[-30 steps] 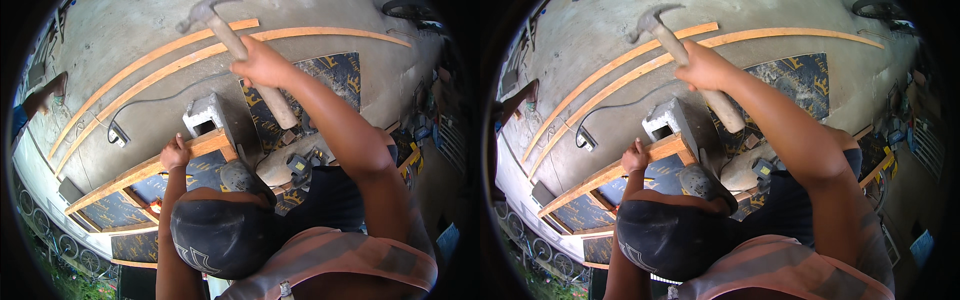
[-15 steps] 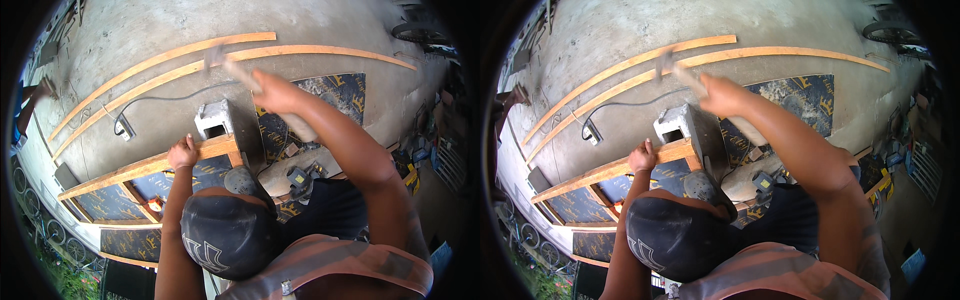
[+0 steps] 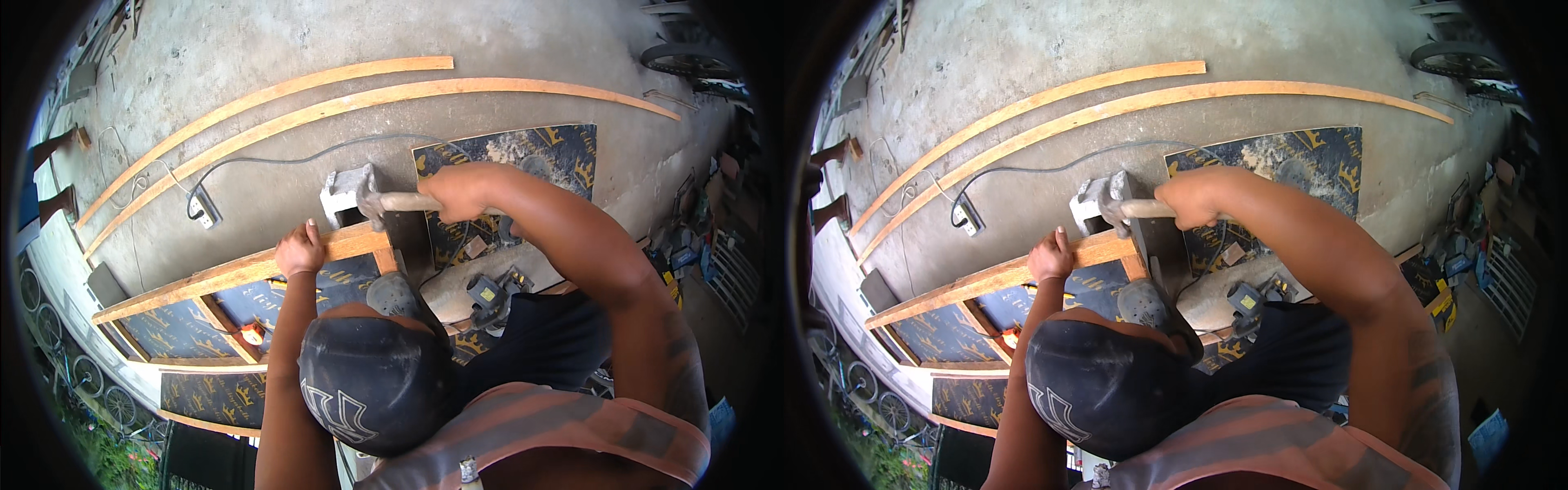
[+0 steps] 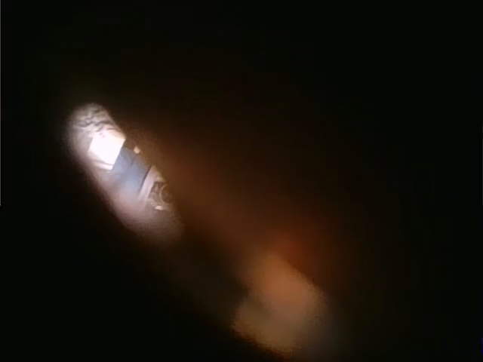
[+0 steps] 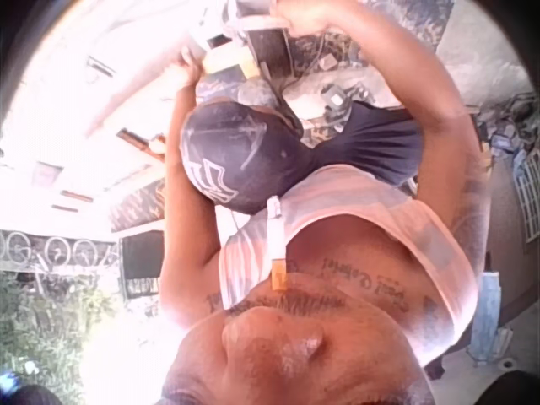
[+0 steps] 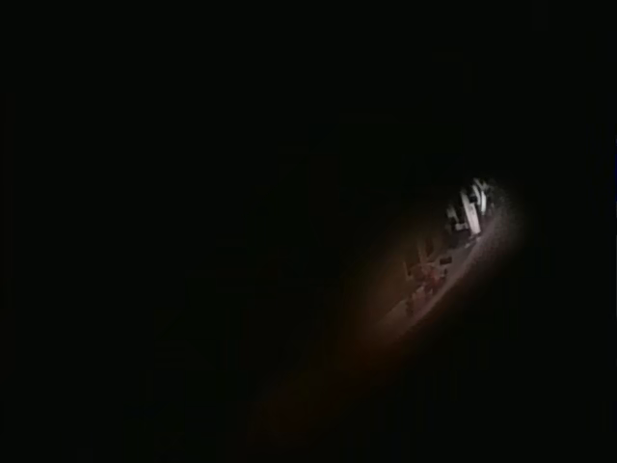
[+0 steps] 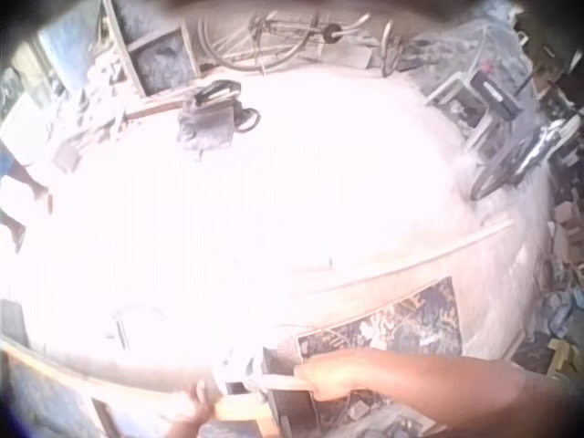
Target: The person assembles a wooden frame by hammering nails into the joints. They position the frame on the floor, secure the corners with a hammer, and flip the frame to work on different sides.
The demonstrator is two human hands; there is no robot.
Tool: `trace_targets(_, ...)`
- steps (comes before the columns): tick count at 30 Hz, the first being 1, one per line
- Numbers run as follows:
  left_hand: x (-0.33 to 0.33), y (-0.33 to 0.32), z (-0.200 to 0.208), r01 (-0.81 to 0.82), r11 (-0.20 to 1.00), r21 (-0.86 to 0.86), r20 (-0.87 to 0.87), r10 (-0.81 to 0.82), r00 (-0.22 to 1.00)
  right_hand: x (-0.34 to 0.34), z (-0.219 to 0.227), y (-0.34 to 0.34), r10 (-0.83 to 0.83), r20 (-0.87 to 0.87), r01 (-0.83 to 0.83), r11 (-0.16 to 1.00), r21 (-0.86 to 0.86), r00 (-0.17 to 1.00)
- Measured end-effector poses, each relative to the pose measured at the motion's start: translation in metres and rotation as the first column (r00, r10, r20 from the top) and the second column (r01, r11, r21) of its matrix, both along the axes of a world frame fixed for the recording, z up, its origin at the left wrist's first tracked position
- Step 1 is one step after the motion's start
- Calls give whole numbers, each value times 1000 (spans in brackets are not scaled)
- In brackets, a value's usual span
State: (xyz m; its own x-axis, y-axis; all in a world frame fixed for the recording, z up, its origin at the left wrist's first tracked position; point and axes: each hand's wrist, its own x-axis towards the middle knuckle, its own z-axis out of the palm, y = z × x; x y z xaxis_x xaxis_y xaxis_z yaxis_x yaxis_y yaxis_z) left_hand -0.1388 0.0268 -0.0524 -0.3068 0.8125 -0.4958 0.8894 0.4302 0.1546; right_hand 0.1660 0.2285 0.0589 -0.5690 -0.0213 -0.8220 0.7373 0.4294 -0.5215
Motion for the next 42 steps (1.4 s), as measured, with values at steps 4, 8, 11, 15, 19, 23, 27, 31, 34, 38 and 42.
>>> trace_targets(4, -5, 3, 1, 5, 998, -67, 4, -4, 1000, -9, 38, 52, -622, -67, 621, 783, -29, 780)
trace_targets(8, -4, 4, -3, 19, 998, -61, -8, -19, 1000, -14, 42, 81, -893, -244, 917, 398, -34, 379)
trace_targets(11, -3, 2, -2, 7, 997, -72, 3, -6, 1000, -12, 9, 67, -863, -163, 874, 487, -11, 479)
trace_targets(15, -2, 0, 1, -5, 998, -60, -17, 4, 1000, -22, 7, 44, -127, 114, 143, 979, -146, 985)
trace_targets(19, -9, 0, 2, 26, 996, -83, 13, -25, 1000, -23, 17, 87, -580, -21, 575, 811, -102, 814)
trace_targets(23, -2, 6, 1, 27, 996, -85, 27, -24, 999, -14, -1, 84, -948, -143, 947, 301, -113, 284)
trace_targets(27, -4, 3, 3, 35, 997, -73, -39, -38, 999, 10, -23, 40, -761, 74, 763, 634, -125, 645)
trace_targets(31, -3, 4, 7, 31, 999, -41, -16, -32, 999, 12, -9, 65, -559, 100, 568, 811, -142, 823)
trace_targets(34, -2, 5, 3, 35, 998, -44, -5, -35, 999, 9, -19, 84, -888, -116, 887, 454, -78, 445)
trace_targets(38, -4, 2, 4, 37, 997, -64, -17, -38, 999, 6, -28, 44, -927, -28, 925, 375, -57, 374)
trace_targets(42, -2, 2, 3, 19, 998, -59, -22, -20, 1000, 5, -6, 41, -456, 143, 474, 868, -145, 878)
